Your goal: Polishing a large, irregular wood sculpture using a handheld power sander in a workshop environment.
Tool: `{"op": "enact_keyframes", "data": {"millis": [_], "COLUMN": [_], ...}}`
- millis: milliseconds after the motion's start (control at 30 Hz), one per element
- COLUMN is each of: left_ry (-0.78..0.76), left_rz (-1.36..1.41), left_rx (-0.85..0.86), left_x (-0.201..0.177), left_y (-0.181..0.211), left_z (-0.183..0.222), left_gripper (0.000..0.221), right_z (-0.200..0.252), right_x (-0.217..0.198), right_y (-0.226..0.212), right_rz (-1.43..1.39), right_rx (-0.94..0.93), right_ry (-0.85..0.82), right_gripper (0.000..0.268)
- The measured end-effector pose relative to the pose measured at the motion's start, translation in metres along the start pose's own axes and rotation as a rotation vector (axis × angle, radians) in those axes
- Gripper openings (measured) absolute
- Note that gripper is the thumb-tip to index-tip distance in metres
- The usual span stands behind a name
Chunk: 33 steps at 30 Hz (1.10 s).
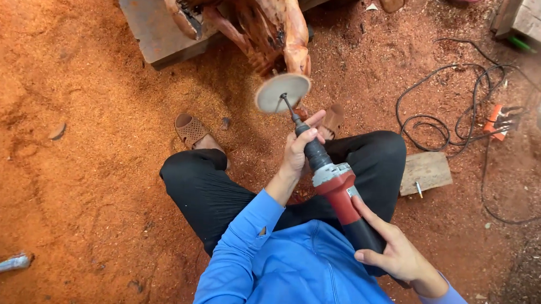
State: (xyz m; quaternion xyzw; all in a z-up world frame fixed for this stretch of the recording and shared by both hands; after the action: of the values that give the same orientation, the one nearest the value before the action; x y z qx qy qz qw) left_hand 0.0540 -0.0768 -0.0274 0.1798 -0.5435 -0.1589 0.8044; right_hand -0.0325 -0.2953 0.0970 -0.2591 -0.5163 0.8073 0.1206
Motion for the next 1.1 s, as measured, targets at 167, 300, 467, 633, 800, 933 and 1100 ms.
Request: {"op": "enact_keyframes", "data": {"millis": [167, 300, 467, 633, 800, 933, 1100], "left_ry": [-0.175, -0.335, -0.258, -0.213, -0.154, -0.124, -0.114], "left_rz": [-0.103, 0.339, 0.544, 0.546, 0.588, 0.562, 0.518], "left_rx": [0.098, -0.135, -0.252, -0.301, -0.316, -0.311, -0.367], "left_x": [0.055, 0.047, 0.013, 0.004, -0.006, -0.003, 0.007], "left_y": [0.012, -0.013, -0.018, -0.028, -0.032, -0.034, -0.041], "left_z": [0.018, 0.021, 0.007, -0.004, -0.003, 0.001, 0.000], "left_gripper": [0.021, 0.023, 0.036, 0.017, 0.012, 0.010, 0.010], "right_z": [0.037, 0.029, -0.005, -0.008, -0.012, -0.005, 0.002], "right_x": [-0.009, -0.010, -0.005, 0.001, 0.002, 0.002, 0.008], "right_y": [0.016, 0.017, 0.007, 0.005, 0.001, 0.003, -0.001], "right_rz": [0.166, 0.005, -0.231, -0.070, -0.098, -0.093, -0.093], "right_rx": [-0.131, -0.136, -0.055, 0.043, 0.056, 0.092, 0.082], "right_ry": [0.057, 0.031, -0.093, -0.055, -0.046, -0.038, -0.027], "right_gripper": [0.102, 0.107, 0.108, 0.111, 0.110, 0.110, 0.112]}}
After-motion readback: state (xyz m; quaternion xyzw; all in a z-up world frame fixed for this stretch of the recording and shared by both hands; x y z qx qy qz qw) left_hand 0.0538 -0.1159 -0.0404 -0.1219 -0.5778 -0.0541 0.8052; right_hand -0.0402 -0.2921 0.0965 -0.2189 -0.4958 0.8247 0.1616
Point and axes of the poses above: each hand's wrist, its own z-axis away from the middle knuckle, its own x-axis out of the palm, y = z × x, the point moved 9 cm from there along -z, towards the middle knuckle, and after that the axes turned 10 degrees about -x, right-handed, at the moved point
